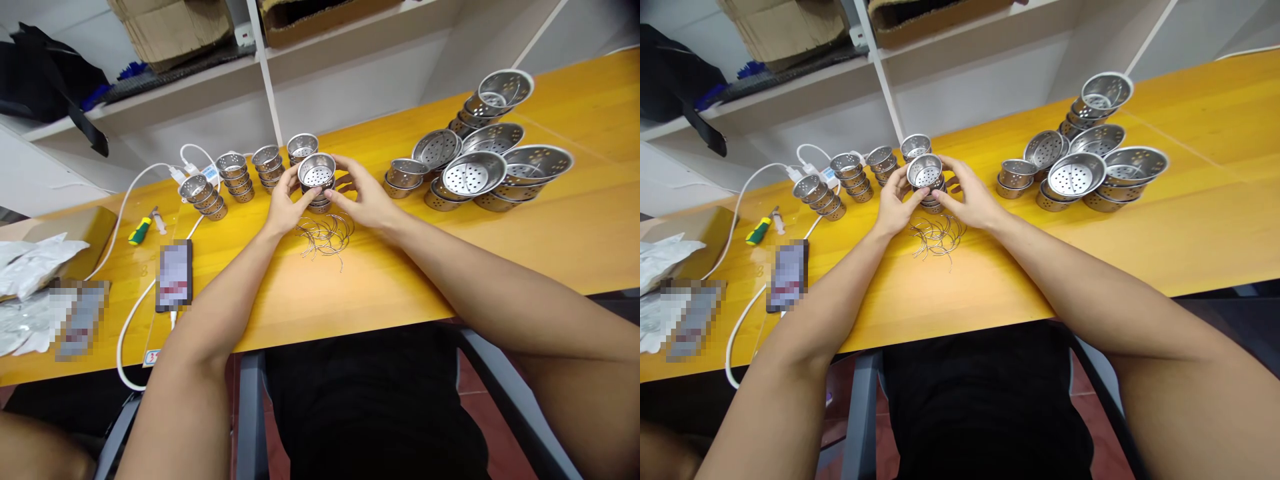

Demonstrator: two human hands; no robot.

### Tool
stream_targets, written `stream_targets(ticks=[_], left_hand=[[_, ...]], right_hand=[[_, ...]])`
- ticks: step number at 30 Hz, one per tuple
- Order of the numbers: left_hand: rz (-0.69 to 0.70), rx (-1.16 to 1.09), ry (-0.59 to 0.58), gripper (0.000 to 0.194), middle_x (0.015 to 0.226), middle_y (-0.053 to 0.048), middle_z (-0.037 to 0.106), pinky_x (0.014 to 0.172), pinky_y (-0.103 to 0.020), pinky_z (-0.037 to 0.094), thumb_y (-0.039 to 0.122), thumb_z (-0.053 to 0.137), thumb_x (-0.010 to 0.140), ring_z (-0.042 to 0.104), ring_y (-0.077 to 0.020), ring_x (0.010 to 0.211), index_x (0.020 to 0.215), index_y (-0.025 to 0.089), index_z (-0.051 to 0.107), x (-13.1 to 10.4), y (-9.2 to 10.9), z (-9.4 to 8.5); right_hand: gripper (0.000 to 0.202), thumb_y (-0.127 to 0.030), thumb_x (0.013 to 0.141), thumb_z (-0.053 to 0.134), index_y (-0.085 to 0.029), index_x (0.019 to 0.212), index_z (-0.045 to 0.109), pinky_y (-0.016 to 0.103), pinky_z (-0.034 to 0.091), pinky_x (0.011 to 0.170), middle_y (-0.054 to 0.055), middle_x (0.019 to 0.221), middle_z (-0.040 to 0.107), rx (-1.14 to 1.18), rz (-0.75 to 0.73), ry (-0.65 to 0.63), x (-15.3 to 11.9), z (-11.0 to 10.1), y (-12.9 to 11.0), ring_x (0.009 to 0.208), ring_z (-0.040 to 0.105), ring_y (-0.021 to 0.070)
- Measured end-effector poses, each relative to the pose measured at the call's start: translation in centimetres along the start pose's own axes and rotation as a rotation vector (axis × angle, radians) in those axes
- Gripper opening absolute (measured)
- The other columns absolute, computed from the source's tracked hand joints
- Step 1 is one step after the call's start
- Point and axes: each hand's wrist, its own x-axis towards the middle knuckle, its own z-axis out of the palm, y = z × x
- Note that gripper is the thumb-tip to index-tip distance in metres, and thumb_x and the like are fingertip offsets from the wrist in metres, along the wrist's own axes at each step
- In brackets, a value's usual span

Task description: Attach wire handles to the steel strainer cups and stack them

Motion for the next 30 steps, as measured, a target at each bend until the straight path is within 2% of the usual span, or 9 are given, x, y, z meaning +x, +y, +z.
stream_targets(ticks=[2,4,8,12,16,19,23,27,30], left_hand=[[-0.014,-0.037,-0.010,0.092,0.177,-0.021,0.071,0.141,-0.059,0.061,0.089,0.080,0.105,0.073,-0.0367,0.167,0.171,0.030,0.054,0.0,0.5,0.0],[-0.037,-0.068,-0.003,0.092,0.177,-0.019,0.072,0.140,-0.056,0.062,0.087,0.086,0.103,0.074,-0.0366,0.166,0.169,0.030,0.057,-0.1,1.0,0.0],[-0.073,-0.078,0.020,0.092,0.174,-0.017,0.074,0.133,-0.054,0.067,0.086,0.091,0.099,0.078,-0.0357,0.159,0.166,0.031,0.060,-0.2,1.9,0.0],[-0.110,-0.103,0.025,0.094,0.170,-0.017,0.078,0.125,-0.053,0.072,0.088,0.093,0.095,0.083,-0.0353,0.152,0.163,0.031,0.062,-0.3,2.4,0.1],[-0.122,-0.170,0.003,0.096,0.166,-0.017,0.080,0.128,-0.055,0.071,0.089,0.094,0.093,0.083,-0.0349,0.151,0.161,0.030,0.063,-0.3,2.2,0.0],[-0.117,-0.185,-0.019,0.091,0.165,-0.016,0.080,0.132,-0.058,0.070,0.086,0.095,0.095,0.083,-0.0347,0.152,0.159,0.029,0.064,-0.3,1.8,-0.1],[-0.118,-0.153,-0.047,0.086,0.165,-0.017,0.079,0.123,-0.057,0.074,0.085,0.090,0.101,0.082,-0.0352,0.152,0.161,0.030,0.062,-0.4,1.6,-0.2],[-0.156,-0.149,-0.032,0.091,0.166,-0.017,0.078,0.117,-0.054,0.077,0.088,0.092,0.096,0.081,-0.0361,0.153,0.160,0.030,0.064,-0.4,2.3,-0.2],[-0.184,-0.156,-0.015,0.096,0.166,-0.017,0.078,0.116,-0.054,0.077,0.092,0.093,0.092,0.081,-0.0365,0.153,0.158,0.029,0.065,-0.3,2.9,-0.2]], right_hand=[[0.102,-0.090,0.109,0.074,-0.035,0.191,0.047,0.064,0.073,0.113,0.018,0.178,0.067,0.013,0.035,-0.018,0.1,-0.2,-0.1,0.137,0.079,0.0415],[0.104,-0.093,0.108,0.072,-0.039,0.193,0.046,0.066,0.073,0.113,0.016,0.179,0.068,0.014,0.054,-0.031,0.1,-0.4,-0.1,0.133,0.081,0.0413],[0.089,-0.093,0.112,0.067,-0.038,0.182,0.063,0.069,0.073,0.115,0.015,0.176,0.071,-0.006,0.042,-0.021,0.1,-0.6,-0.5,0.130,0.081,0.0405],[0.082,-0.087,0.114,0.068,-0.037,0.178,0.068,0.070,0.073,0.115,0.016,0.169,0.076,-0.027,0.043,-0.030,0.1,-0.6,-1.1,0.131,0.080,0.0406],[0.080,-0.087,0.115,0.067,-0.037,0.178,0.069,0.068,0.073,0.115,0.016,0.166,0.078,-0.046,0.031,-0.026,0.2,-0.7,-1.0,0.134,0.080,0.0400],[0.085,-0.092,0.114,0.064,-0.038,0.179,0.068,0.065,0.074,0.111,0.015,0.165,0.079,-0.054,0.027,-0.016,0.3,-0.6,-0.7,0.134,0.080,0.0396],[0.090,-0.098,0.112,0.060,-0.038,0.178,0.072,0.059,0.075,0.104,0.014,0.165,0.080,-0.047,0.056,-0.001,0.4,-0.5,-0.7,0.134,0.081,0.0388],[0.094,-0.102,0.106,0.067,-0.037,0.173,0.077,0.058,0.076,0.100,0.014,0.162,0.083,-0.012,0.114,0.007,0.6,-0.5,-1.3,0.130,0.083,0.0391],[0.098,-0.102,0.098,0.079,-0.034,0.168,0.082,0.062,0.075,0.109,0.013,0.164,0.083,0.053,0.150,0.017,1.0,-0.6,-1.8,0.136,0.084,0.0414]])
